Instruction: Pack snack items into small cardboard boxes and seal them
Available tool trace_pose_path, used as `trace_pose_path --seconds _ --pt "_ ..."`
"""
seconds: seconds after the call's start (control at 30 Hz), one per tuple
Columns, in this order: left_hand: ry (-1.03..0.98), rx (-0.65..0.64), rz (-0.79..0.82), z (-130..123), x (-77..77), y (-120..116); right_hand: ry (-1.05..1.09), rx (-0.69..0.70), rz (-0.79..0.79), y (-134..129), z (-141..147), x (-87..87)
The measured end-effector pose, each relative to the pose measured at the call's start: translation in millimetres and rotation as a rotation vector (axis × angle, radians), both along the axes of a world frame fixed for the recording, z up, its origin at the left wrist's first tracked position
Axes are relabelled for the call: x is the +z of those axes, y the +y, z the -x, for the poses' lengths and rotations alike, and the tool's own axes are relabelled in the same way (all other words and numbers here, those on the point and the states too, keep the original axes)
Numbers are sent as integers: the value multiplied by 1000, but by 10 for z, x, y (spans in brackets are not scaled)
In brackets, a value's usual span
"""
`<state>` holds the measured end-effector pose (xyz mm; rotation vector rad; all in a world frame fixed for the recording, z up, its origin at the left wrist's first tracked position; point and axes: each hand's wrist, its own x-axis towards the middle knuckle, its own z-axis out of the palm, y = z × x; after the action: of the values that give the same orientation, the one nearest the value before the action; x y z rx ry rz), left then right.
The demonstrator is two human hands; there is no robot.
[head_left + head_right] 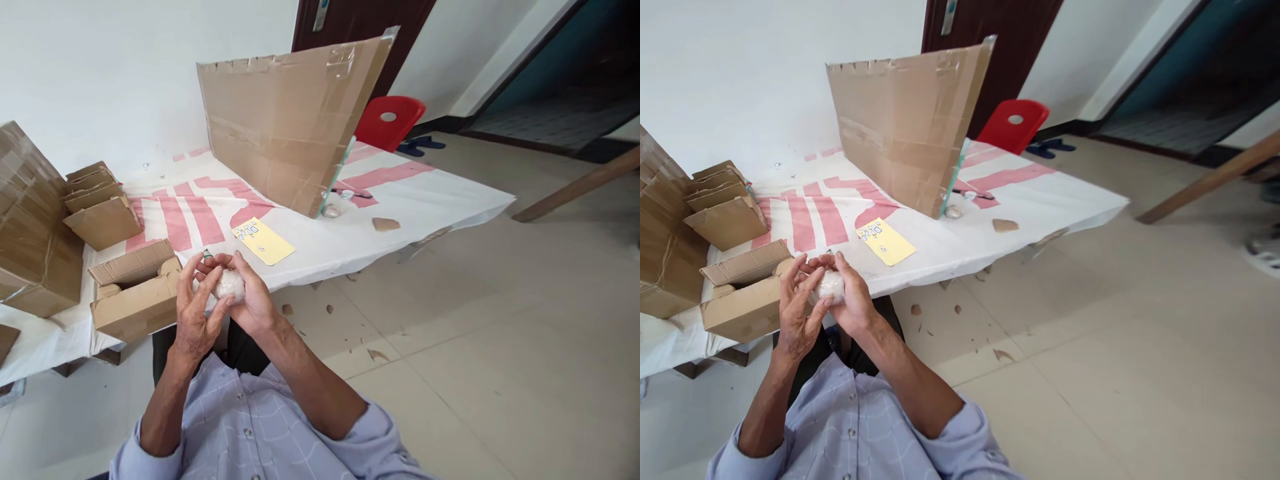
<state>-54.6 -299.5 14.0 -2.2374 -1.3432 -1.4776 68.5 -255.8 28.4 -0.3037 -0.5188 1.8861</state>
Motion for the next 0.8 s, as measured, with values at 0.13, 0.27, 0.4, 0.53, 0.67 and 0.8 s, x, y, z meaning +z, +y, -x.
trace_pose_path --seconds 0.13,0.27,0.4,0.53,0.67,0.8 --pt "115 -18 -40 63 -5 19 -14 -19 44 14 9 -47" --pt "178 -19 -16 84 -10 22 -28 -42 77 29 13 -58" --pt "187 -13 33 76 -38 12 -34 -19 41 20 22 -22" --pt "77 -4 -12 106 -30 29 -78 17 -13 -22 18 -13" --pt "-8 62 -25 176 26 54 -219 -77 -164 -88 -20 -77" --pt "-120 43 64 216 51 54 -280 -118 -201 -108 -58 -148"
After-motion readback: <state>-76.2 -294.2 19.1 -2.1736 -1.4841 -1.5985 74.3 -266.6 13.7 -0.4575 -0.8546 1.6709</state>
